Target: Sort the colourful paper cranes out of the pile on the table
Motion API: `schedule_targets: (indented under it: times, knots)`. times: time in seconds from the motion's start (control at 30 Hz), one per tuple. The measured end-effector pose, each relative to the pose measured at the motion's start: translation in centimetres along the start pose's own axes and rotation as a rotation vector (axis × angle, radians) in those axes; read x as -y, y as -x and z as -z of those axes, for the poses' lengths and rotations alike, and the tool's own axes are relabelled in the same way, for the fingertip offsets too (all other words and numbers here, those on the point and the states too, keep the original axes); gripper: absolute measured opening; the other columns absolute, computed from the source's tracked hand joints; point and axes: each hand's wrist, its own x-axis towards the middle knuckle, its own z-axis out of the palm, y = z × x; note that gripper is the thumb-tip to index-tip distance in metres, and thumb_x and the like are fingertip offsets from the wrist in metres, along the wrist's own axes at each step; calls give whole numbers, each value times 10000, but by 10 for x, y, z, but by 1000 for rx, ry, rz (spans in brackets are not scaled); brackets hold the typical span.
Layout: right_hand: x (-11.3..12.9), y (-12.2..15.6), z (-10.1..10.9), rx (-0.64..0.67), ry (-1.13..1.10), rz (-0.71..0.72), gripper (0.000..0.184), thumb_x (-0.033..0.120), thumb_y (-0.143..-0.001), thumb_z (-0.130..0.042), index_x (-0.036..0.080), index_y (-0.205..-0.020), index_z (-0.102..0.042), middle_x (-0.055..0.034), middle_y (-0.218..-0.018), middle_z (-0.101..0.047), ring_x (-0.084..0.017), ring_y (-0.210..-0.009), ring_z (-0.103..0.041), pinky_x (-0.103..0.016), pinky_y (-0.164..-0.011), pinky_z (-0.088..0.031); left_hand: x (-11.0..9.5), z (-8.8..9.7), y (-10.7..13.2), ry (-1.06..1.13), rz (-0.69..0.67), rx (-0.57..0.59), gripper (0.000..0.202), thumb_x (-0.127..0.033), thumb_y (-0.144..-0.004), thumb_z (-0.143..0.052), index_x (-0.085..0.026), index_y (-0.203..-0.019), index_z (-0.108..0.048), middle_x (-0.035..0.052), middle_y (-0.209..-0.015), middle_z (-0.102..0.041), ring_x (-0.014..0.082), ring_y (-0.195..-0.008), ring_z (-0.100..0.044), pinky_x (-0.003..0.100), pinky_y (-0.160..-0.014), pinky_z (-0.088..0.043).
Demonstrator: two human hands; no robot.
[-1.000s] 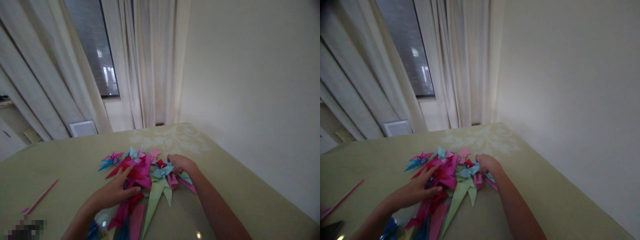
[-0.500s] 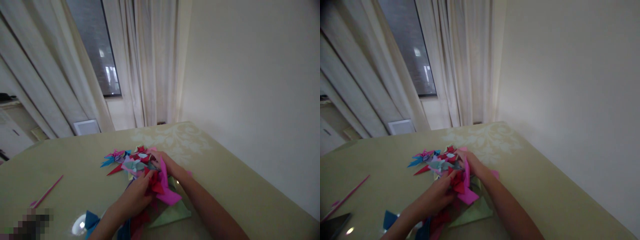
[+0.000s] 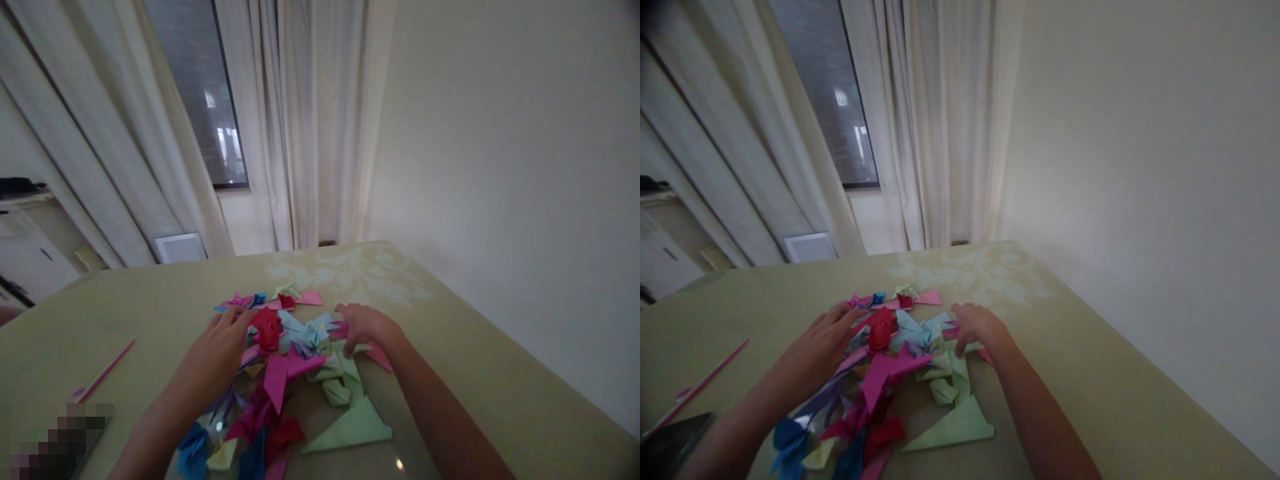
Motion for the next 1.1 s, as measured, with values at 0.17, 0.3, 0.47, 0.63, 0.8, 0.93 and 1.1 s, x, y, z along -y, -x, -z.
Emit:
schedule_targets:
  times: [0.17,0.3,0.47,0.63,0.8,0.93,1.1]
  knots:
    - [32,-16,-35,1,-131,190,521,166,-719,-818,244,-1229,-743,-73,-1233,-783,-295,-1121,-726,-357,-962,-540,-75,-26,10,175,-189,325,973,-629,-783,-785,-320,-1631,-420,121,-1727,-364,429,-1584,-306,654,-1276,-277]
    - [56,-20,-44,-49,-298,353,521,102,-846,-683,244,-1347,-690,-38,-1363,-738,-249,-1255,-675,-340,-1075,-501,-112,-56,20,69,-178,414,1233,-710,-585,-882,-287,-1642,-409,212,-1744,-288,549,-1583,-226,833,-1221,-90]
    - [57,-20,-37,-67,-446,383,547,180,-945,-630,218,-1486,-566,-95,-1385,-707,-228,-1145,-720,-340,-929,-587,-102,-73,13,-136,-143,223,678,-356,-881,-718,-296,-1533,-547,187,-1641,-477,504,-1445,-484,753,-1153,-355]
    - [46,-4,-4,-39,-455,392,689,294,-844,-817,231,-1488,-581,-120,-1458,-650,-257,-1128,-715,-379,-963,-573,-73,-60,-2,-167,-129,153,431,-138,-902,-587,-247,-1307,-685,155,-1360,-677,397,-1270,-642,595,-1064,-505]
    - [50,9,-5,146,-146,279,981,282,-545,-997,285,-1446,-610,-82,-1379,-653,-329,-1199,-663,-421,-1023,-521,-33,-30,-15,315,-124,-19,469,-245,-987,-507,-238,-1454,-552,136,-1456,-607,283,-1306,-629,437,-1104,-513]
    - [59,4,-42,164,5,166,1166,260,-479,-1001,229,-1525,-486,-159,-1454,-553,-330,-1164,-669,-379,-913,-541,14,-26,-20,432,-62,-198,582,-391,-1003,-485,-218,-1557,-439,147,-1531,-565,292,-1354,-599,474,-1153,-480]
    - [66,-4,-56,132,-48,342,673,144,-685,-872,198,-1308,-623,-113,-1197,-728,-302,-1085,-691,-327,-841,-508,84,-38,-12,1,226,-135,692,-495,-965,-452,-140,-1558,-479,231,-1522,-570,415,-1443,-509,630,-1174,-394]
